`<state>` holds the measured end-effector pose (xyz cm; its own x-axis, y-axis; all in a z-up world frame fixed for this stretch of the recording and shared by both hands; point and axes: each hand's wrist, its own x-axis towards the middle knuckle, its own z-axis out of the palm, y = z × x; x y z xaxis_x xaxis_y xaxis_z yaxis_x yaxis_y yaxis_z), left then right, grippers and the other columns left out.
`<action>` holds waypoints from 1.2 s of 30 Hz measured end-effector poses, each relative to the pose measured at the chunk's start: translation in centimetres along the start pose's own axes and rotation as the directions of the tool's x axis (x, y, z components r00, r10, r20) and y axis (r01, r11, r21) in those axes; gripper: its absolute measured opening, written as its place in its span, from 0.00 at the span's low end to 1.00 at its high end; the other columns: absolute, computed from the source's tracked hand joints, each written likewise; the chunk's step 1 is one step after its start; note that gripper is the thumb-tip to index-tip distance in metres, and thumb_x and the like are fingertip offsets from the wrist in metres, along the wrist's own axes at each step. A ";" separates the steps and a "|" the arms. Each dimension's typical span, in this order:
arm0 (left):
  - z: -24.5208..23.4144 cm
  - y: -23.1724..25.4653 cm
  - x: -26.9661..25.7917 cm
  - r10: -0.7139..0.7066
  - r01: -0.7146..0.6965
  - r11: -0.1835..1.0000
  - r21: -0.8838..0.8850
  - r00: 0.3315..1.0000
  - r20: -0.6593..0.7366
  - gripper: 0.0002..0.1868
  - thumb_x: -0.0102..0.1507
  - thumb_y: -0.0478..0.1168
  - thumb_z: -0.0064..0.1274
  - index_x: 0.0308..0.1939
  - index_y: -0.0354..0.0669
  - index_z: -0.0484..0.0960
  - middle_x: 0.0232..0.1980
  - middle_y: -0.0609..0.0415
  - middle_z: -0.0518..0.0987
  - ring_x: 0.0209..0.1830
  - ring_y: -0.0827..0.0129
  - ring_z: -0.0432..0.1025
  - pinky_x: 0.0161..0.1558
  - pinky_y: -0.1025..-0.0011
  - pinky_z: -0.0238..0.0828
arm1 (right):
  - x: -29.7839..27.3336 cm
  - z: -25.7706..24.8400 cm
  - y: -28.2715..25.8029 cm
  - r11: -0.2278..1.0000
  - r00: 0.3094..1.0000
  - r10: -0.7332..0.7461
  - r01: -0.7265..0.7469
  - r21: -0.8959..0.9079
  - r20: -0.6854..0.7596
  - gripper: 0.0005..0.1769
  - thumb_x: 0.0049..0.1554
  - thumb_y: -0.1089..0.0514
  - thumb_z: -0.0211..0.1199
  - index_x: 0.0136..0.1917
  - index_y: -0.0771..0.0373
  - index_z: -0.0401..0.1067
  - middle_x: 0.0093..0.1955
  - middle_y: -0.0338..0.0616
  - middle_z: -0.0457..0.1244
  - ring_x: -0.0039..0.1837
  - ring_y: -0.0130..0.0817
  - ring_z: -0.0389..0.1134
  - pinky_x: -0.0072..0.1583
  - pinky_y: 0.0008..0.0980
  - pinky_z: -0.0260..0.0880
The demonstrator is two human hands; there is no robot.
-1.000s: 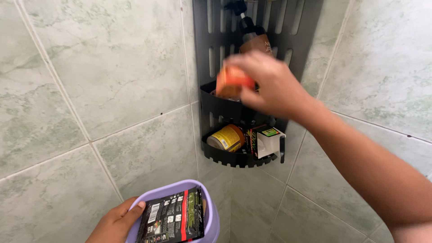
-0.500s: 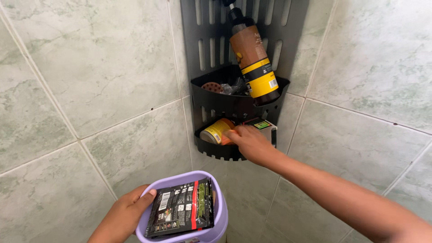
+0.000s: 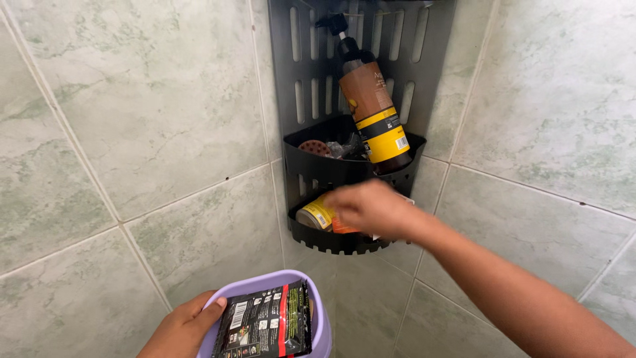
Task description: The person rearranges items in a corner shower caddy. They move a shampoo bottle, a small purple basket with soaps, a hairbrush, and several sachets, then place them back into the caddy in a different order.
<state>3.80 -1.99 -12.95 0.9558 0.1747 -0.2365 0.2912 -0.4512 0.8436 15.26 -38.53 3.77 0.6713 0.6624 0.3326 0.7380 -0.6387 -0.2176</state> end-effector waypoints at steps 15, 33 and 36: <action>1.2 -4.7 3.7 0.130 -0.123 0.978 -0.168 0.991 0.027 0.24 0.68 0.53 0.49 0.62 0.46 0.84 0.53 0.49 0.86 0.59 0.67 0.80 0.64 0.70 0.67 | 20.5 0.4 10.8 0.777 0.808 0.580 -0.510 -0.368 0.106 0.21 0.51 0.66 0.67 0.59 0.67 0.73 0.57 0.61 0.70 0.52 0.49 0.76 0.52 0.45 0.79; 0.2 -12.5 6.8 0.008 -0.021 0.973 -0.230 0.998 -0.057 0.23 0.68 0.49 0.51 0.63 0.42 0.83 0.53 0.45 0.87 0.57 0.62 0.84 0.64 0.66 0.70 | 22.7 0.1 10.8 0.772 0.962 0.059 -0.214 -0.598 -0.268 0.07 0.53 0.66 0.64 0.45 0.66 0.80 0.47 0.61 0.70 0.51 0.54 0.74 0.50 0.46 0.77; -0.3 -11.7 7.0 -0.034 0.034 0.984 -0.177 0.999 0.000 0.23 0.70 0.50 0.49 0.63 0.42 0.83 0.53 0.44 0.87 0.58 0.62 0.84 0.65 0.67 0.69 | 22.8 -2.8 8.4 0.771 0.882 -0.130 -0.197 -0.605 -0.453 0.07 0.55 0.66 0.62 0.43 0.66 0.81 0.43 0.61 0.70 0.46 0.55 0.75 0.46 0.46 0.78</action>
<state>7.03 4.80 -24.29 0.9452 0.1900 -0.2656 0.3117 -0.2827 0.9072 36.57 -29.92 12.06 0.4650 0.4900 0.7373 0.3959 -0.8600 0.3219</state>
